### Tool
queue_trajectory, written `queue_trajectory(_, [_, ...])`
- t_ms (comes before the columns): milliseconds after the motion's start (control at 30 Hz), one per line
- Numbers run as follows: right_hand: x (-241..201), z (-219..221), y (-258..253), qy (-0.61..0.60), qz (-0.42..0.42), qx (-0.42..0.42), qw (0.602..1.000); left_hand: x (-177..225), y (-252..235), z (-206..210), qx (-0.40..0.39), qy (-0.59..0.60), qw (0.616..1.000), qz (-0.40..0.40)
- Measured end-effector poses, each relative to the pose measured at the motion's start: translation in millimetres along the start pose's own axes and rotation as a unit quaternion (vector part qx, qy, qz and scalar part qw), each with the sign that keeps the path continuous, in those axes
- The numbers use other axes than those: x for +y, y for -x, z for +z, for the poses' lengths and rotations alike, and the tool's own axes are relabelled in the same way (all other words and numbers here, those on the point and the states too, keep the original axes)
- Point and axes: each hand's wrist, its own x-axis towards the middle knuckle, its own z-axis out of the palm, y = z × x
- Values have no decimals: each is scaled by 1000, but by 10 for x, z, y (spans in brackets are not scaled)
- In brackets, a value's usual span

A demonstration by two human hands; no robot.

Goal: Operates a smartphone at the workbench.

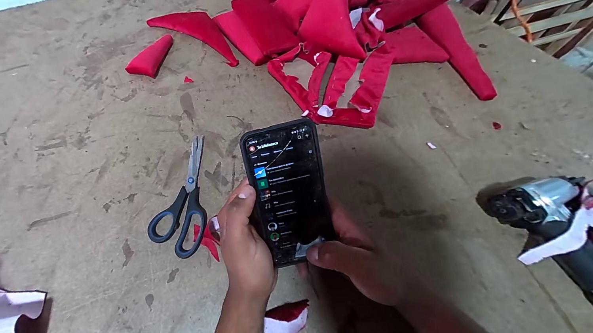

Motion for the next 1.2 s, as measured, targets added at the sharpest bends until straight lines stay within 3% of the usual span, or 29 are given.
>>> queue_trajectory(1000, [-6,10,11,0,1,7,1000,-7,2,-8,-6,2,1000,5])
queue_trajectory(1100, [-25,45,17,9,-12,34,999,-14,6,-10,-7,-8,1000,4])
queue_trajectory(1200, [-5,95,-16,71,-79,133,985,-21,0,3,-8,-31,999,3])
